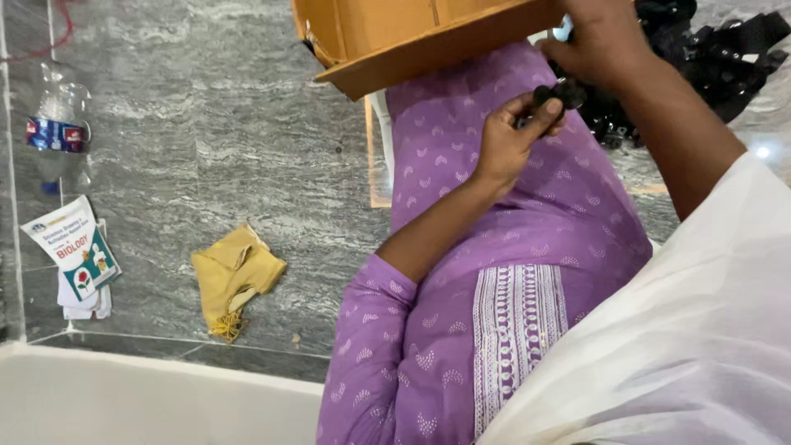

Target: The person sits on the floor and repeatedly picks up small black plastic fasteners, separates or joins their parts by hand, and places them into a cardboard box. The person handles the fasteners one at a time, manipulating them with both hands.

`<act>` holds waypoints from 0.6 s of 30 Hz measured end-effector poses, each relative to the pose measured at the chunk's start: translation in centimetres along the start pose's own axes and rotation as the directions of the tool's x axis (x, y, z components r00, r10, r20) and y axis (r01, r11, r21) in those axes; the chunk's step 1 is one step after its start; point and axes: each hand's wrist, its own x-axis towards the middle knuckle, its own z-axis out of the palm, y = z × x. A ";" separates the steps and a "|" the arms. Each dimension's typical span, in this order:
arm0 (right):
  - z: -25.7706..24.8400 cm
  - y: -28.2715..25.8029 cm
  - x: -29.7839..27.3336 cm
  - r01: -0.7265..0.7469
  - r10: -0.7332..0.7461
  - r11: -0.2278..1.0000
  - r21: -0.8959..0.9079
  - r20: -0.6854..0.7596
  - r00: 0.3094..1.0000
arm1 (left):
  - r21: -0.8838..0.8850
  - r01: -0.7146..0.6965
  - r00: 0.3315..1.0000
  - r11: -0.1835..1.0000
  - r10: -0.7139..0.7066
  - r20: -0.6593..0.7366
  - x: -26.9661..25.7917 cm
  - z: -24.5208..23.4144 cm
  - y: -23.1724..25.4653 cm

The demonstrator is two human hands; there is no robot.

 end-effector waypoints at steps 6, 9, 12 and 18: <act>3.9 1.8 1.2 0.093 -0.092 0.996 0.005 -0.087 0.992 | -0.081 0.096 0.995 0.992 -0.095 0.018 -1.5 0.2 3.5; 2.8 1.3 -0.2 0.115 -0.114 0.993 0.014 -0.082 0.990 | -0.074 0.120 0.993 0.990 -0.119 0.020 -3.3 0.6 4.8; 0.5 -0.3 -2.5 0.116 -0.117 0.993 -0.011 -0.051 0.992 | -0.078 0.165 0.985 0.983 -0.161 0.059 -5.0 1.3 5.8; -4.1 -3.9 -5.0 0.140 -0.146 0.983 -0.118 -0.038 0.989 | -0.077 0.169 0.979 0.983 -0.159 0.127 -6.0 3.4 5.7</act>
